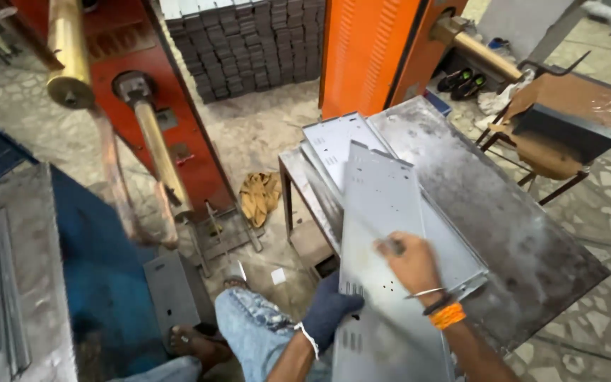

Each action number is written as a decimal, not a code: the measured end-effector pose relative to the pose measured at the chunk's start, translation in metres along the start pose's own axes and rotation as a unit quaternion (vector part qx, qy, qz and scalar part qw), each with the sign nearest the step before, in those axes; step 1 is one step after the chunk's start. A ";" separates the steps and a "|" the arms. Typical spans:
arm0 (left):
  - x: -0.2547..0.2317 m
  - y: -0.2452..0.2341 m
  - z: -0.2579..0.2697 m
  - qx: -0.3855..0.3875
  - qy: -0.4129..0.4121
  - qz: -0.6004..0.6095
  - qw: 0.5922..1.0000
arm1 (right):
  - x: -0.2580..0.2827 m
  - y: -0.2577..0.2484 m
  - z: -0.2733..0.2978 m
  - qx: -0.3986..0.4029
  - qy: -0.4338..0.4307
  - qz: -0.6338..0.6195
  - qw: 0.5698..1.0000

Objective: Using a spot welding machine to attach metal rods to metal sheets to create panels.

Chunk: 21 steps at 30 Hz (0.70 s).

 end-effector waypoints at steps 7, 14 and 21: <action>-0.057 -0.026 0.063 -0.034 0.068 0.040 0.996 | -0.051 -0.041 0.022 -0.252 0.049 0.145 0.956; -0.147 -0.055 0.188 -0.184 0.156 0.112 0.964 | 0.092 0.046 -0.005 -0.013 -0.056 -0.242 0.969; -0.063 -0.099 0.203 -0.374 0.215 0.081 0.898 | 0.157 0.074 -0.052 0.059 -0.132 -0.106 0.984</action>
Point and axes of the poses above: each hand's wrist, its own z-axis away from the middle knuckle, its own y-axis out of the palm, x = y × z, the point moved 4 cm from there along -z, towards the middle knuckle, and after that the axes turned 9 degrees about z, right-handed, at the moved point
